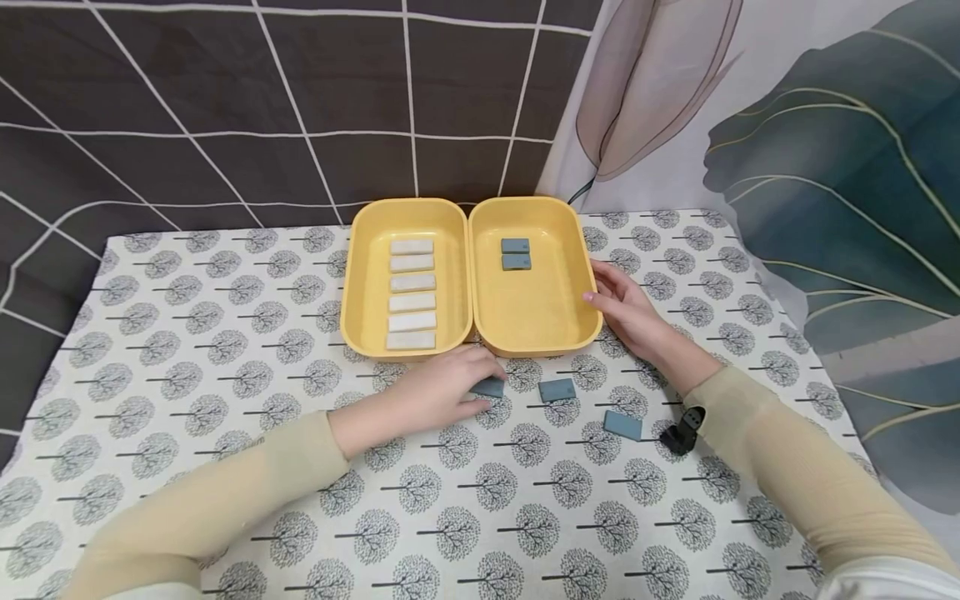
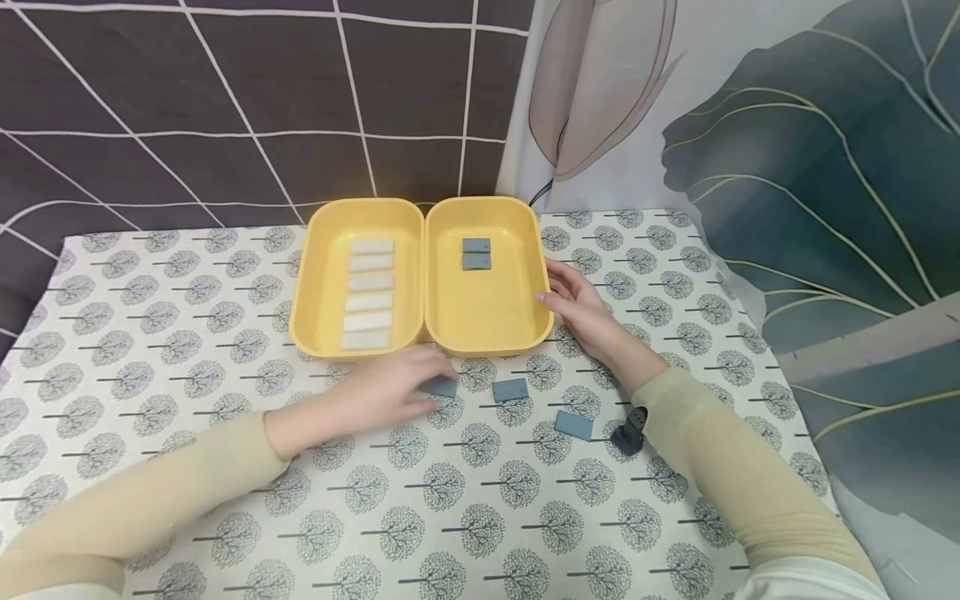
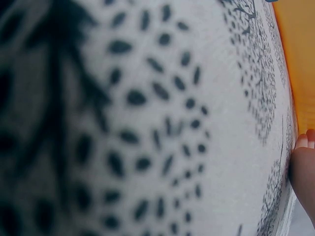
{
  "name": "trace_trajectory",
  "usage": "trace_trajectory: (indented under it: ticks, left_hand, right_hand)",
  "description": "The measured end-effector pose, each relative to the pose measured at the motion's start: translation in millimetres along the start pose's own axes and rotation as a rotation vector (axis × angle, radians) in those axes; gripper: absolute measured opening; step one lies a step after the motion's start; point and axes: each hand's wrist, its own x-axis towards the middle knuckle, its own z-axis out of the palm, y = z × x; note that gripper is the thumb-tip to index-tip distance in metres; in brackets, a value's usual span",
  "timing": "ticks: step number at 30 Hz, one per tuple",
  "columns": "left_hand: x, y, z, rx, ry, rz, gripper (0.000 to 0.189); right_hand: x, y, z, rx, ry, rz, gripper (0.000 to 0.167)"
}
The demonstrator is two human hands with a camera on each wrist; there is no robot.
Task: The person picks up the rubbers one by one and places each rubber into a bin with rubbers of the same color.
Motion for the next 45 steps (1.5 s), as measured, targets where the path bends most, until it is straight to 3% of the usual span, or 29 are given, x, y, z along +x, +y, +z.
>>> trace_trajectory:
  ticks: [26, 45]
  left_hand:
    - [5.2, -2.4, 5.8, 0.031, 0.011, 0.000, 0.034]
    - [1.4, -0.1, 2.5, 0.061, 0.051, 0.110, 0.023]
  right_hand:
    - [-1.2, -1.1, -0.1, 0.004, 0.000, 0.005, 0.072]
    - [-1.3, -1.5, 1.0, -0.007, 0.006, 0.023, 0.072]
